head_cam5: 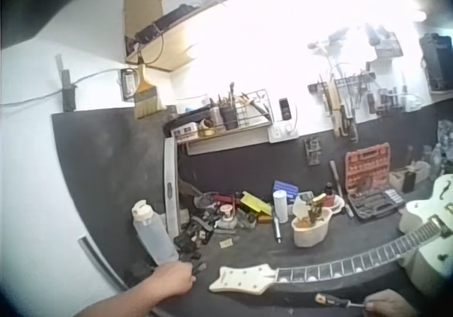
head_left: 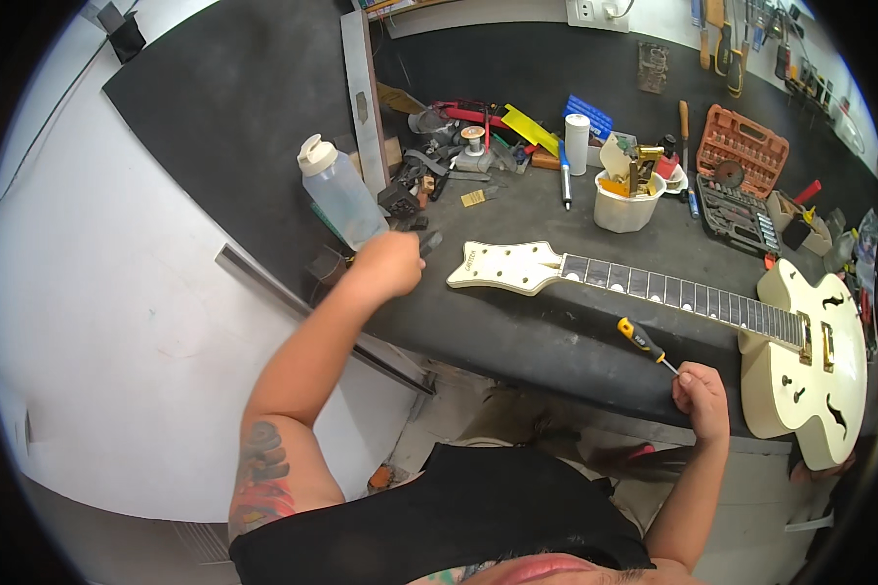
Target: The person cleans the fretboard of a guitar using a brush, applies a piece to the headstock, and then secures a clamp to the neck of the guitar.
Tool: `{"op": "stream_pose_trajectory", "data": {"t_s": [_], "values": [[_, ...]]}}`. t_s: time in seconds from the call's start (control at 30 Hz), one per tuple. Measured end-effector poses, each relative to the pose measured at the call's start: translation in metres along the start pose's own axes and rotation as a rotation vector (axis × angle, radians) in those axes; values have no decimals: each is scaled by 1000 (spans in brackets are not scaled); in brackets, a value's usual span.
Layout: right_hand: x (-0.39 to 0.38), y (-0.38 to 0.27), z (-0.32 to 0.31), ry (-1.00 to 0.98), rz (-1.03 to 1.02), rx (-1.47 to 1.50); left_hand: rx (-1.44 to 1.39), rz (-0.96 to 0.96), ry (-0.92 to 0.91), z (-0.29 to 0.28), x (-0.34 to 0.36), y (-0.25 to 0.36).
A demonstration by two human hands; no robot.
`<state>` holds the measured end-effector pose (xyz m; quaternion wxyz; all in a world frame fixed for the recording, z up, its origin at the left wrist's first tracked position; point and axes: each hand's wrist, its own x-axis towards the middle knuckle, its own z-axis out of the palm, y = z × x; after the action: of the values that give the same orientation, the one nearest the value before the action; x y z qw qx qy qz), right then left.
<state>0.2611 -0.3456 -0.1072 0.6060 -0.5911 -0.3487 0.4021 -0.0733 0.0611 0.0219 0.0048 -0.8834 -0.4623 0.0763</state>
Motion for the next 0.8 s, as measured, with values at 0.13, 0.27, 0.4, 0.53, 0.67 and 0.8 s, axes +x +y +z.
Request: {"op": "stream_pose_trajectory", "data": {"t_s": [0.13,0.27,0.4,0.53,0.67,0.8], "values": [[6,-9,22,60,-150,-459,-69,25,132,46,24,-14],[30,-16,66,266,-512,-1149,-1417,99,-4,27,-7,5],[29,-19,105,666,-722,-1133,-1745,351,-213,52,-61,80],[15,-16,166,74,-402,-397,-1654,568,-232,80,-89,145],[21,3,174,-46,-165,-8,-1032,703,-24,46,-82,147],[25,19,142,64,-119,79,-593,506,576,-94,-54,37]]}}
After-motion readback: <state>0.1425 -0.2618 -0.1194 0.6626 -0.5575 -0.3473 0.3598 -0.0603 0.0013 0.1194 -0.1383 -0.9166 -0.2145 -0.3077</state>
